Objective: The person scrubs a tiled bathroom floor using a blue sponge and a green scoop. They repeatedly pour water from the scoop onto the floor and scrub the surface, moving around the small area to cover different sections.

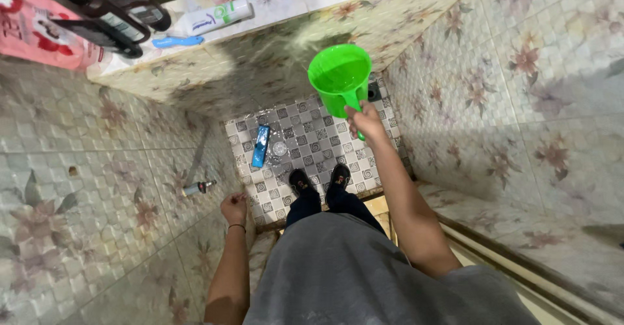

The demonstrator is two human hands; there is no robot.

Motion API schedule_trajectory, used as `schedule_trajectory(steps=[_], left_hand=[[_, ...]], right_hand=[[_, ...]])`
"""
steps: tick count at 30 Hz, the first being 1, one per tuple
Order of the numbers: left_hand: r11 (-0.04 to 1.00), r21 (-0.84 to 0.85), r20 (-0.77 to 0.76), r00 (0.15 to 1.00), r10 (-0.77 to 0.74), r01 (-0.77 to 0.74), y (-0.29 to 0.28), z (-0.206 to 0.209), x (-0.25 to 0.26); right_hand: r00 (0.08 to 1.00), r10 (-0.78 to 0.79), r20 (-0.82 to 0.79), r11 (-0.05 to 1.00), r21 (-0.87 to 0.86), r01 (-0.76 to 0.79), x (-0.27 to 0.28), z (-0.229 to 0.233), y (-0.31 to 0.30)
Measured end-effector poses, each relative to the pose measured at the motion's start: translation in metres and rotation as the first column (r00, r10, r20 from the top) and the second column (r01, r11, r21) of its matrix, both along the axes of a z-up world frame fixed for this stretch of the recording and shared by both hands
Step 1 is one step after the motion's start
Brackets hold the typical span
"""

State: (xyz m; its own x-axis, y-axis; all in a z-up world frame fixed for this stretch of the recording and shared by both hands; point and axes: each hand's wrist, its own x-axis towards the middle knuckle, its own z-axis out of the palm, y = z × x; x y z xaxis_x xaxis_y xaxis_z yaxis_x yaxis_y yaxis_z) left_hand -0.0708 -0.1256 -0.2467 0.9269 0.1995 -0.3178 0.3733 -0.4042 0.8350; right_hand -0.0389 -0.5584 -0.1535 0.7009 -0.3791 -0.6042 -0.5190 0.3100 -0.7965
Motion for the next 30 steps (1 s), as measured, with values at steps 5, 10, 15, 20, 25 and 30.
schedule_trajectory(steps=[5, 10, 15, 20, 25, 30], left_hand=[[0.996, -0.017, 0.083, 0.993, -0.082, 0.084, -0.004, 0.017, 0.011], [0.980, 0.167, -0.091, 0.992, -0.093, 0.107, -0.002, 0.048, -0.007], [0.991, 0.107, -0.152, 0.986, -0.063, 0.080, -0.007, 0.077, -0.029], [0.988, -0.149, -0.134, 0.991, 0.023, -0.043, -0.025, 0.090, -0.038], [0.996, -0.004, -0.102, 0.991, -0.092, 0.092, -0.041, 0.069, -0.024], [0.992, 0.010, -0.083, 0.989, -0.126, 0.127, -0.039, 0.033, -0.014]], right_hand=[[0.997, -0.067, -0.048, 0.998, -0.001, 0.067, -0.056, -0.039, -0.014], [0.945, -0.216, -0.247, 0.975, 0.003, 0.223, -0.149, -0.099, -0.029], [0.850, -0.220, -0.478, 0.972, -0.177, 0.153, -0.194, -0.130, -0.036], [0.932, -0.155, -0.326, 0.968, -0.239, 0.078, -0.168, -0.099, -0.043], [0.987, -0.086, -0.137, 0.960, -0.276, 0.045, -0.106, -0.041, -0.053], [0.984, -0.169, 0.056, 0.972, -0.156, 0.176, -0.065, -0.009, -0.073]])
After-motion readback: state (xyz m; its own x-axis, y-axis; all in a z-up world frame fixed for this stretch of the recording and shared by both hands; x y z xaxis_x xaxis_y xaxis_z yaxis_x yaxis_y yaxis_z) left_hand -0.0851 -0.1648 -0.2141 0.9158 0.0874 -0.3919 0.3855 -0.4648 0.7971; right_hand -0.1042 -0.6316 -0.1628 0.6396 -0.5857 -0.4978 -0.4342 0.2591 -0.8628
